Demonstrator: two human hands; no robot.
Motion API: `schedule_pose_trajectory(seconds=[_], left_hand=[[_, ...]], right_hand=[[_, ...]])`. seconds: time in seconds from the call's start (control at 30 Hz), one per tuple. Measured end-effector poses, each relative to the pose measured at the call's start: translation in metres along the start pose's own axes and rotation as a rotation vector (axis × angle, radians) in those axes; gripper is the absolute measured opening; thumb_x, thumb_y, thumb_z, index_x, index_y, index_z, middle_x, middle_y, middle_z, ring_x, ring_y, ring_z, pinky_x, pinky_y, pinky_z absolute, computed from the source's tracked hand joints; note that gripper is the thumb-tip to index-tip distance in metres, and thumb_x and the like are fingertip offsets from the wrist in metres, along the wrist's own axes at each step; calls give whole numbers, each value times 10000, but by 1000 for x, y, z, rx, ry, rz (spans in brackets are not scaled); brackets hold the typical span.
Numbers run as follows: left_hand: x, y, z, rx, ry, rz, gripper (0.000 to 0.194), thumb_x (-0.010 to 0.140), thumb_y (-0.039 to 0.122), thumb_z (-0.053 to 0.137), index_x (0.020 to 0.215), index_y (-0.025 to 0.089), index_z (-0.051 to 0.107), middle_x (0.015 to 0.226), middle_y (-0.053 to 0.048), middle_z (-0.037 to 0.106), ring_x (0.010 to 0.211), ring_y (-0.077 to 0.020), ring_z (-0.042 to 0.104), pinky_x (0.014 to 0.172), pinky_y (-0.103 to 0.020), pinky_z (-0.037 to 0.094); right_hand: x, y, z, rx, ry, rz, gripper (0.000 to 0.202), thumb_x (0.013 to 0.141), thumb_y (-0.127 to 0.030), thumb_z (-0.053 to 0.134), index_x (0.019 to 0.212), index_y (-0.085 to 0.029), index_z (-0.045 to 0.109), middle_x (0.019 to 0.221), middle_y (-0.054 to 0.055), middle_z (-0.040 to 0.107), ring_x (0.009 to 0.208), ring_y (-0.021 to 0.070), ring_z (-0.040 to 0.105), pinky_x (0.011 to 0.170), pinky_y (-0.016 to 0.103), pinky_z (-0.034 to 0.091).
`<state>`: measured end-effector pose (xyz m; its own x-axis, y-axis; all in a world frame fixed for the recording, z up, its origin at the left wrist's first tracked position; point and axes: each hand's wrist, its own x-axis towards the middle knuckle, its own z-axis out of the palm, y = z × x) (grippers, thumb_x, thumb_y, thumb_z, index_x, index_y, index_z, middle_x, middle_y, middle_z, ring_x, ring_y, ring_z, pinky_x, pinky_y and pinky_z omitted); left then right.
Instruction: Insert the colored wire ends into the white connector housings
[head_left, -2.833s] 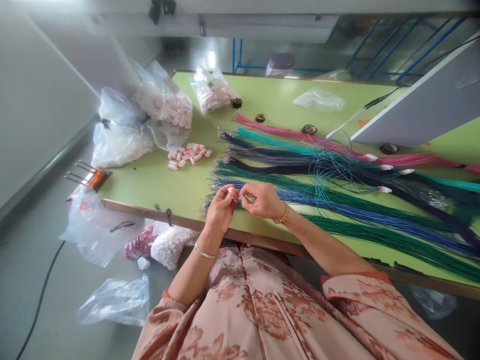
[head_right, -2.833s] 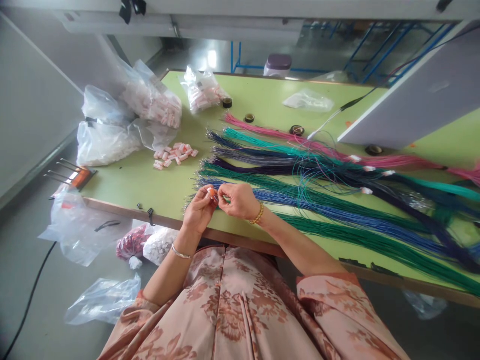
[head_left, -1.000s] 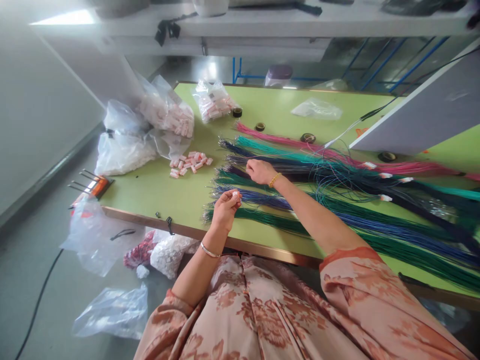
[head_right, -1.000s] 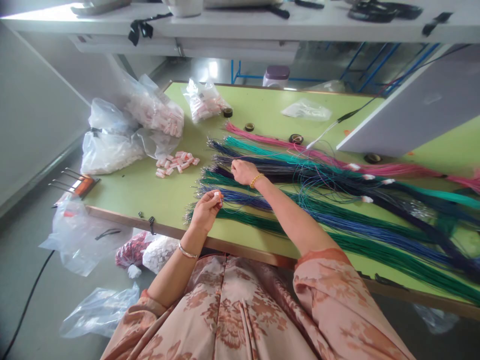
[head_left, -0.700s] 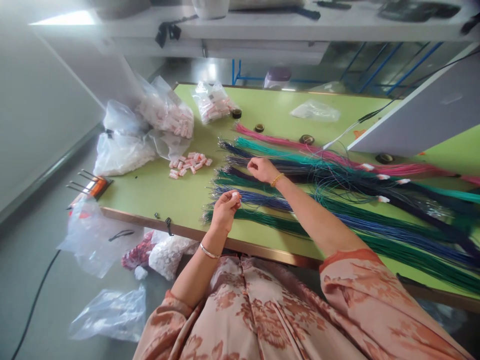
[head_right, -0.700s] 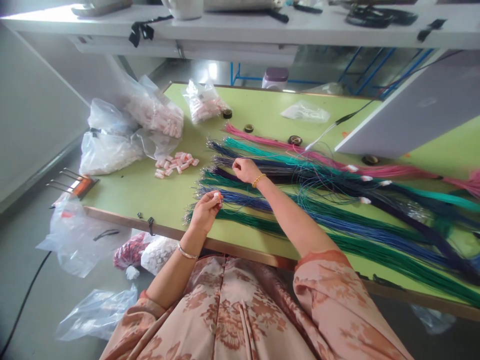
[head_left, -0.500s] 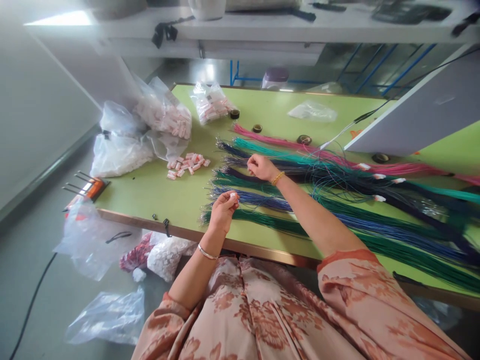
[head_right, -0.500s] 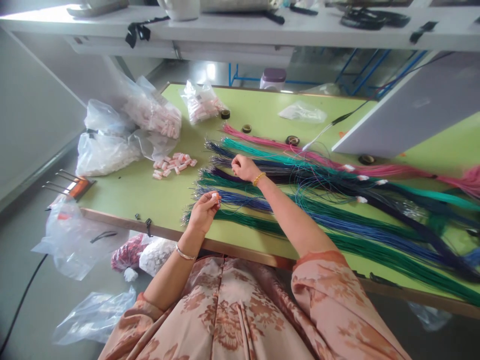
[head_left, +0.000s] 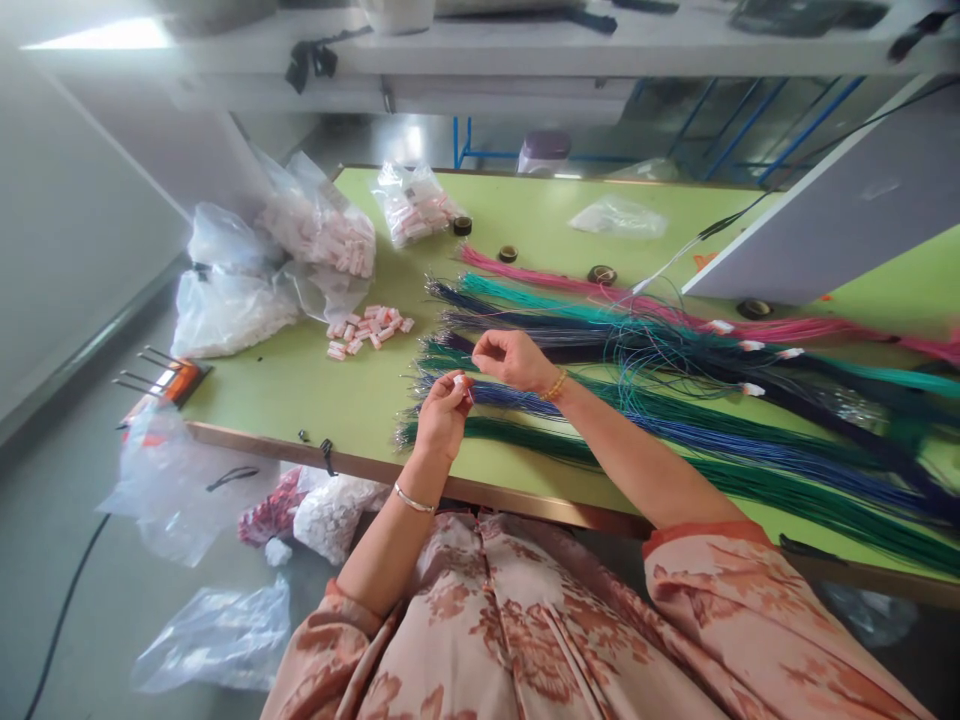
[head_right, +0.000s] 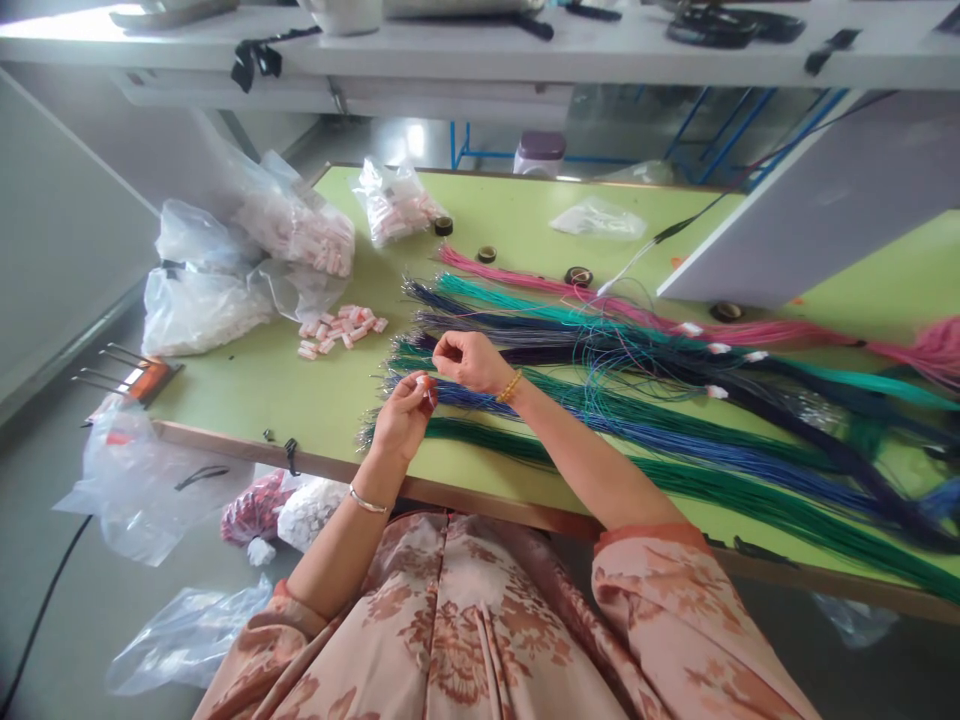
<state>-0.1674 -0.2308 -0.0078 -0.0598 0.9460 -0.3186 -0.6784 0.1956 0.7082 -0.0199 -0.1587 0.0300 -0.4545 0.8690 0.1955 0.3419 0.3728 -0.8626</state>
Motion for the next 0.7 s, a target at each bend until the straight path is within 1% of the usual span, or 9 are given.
schedule_pose_trajectory(seconds=[0.13, 0.23, 0.37, 0.5, 0.7], left_hand=[[2, 1, 4, -24, -19, -15, 207, 707, 147, 767, 874, 176, 648, 847, -9, 645, 712, -69, 567, 691, -204, 448], [1, 1, 5, -28, -22, -30, 205, 715, 143, 759, 881, 178, 645, 868, -10, 653, 733, -74, 584, 721, -210, 461], [1, 0, 7, -25, -37, -39, 213, 714, 147, 761, 890, 169, 644, 879, -15, 659, 753, -77, 598, 731, -209, 460], [1, -2, 9, -15, -43, -41, 209, 714, 148, 759, 887, 174, 645, 874, -13, 663, 749, -79, 600, 727, -211, 460], [2, -3, 7, 3, -43, -9, 233, 692, 167, 790, 882, 174, 656, 854, -6, 666, 747, -72, 602, 716, -202, 452]], right_hand=[[-19, 0, 4, -66, -13, 5, 148, 749, -294, 571, 711, -155, 605, 637, -2, 620, 569, 95, 494, 565, 214, 382], [-28, -2, 6, -155, 0, 2, 135, 732, -278, 575, 680, -159, 613, 620, -5, 623, 555, 93, 489, 559, 214, 359], [-31, -3, 7, -220, 17, -12, 129, 715, -274, 574, 664, -164, 619, 640, 2, 641, 555, 93, 485, 561, 216, 346], [-31, -2, 7, -269, 22, 10, 126, 709, -279, 581, 661, -169, 617, 647, 6, 648, 554, 97, 483, 562, 220, 339], [-32, -1, 6, -317, 33, 0, 117, 718, -275, 582, 660, -177, 606, 641, 2, 635, 557, 100, 479, 566, 223, 335]])
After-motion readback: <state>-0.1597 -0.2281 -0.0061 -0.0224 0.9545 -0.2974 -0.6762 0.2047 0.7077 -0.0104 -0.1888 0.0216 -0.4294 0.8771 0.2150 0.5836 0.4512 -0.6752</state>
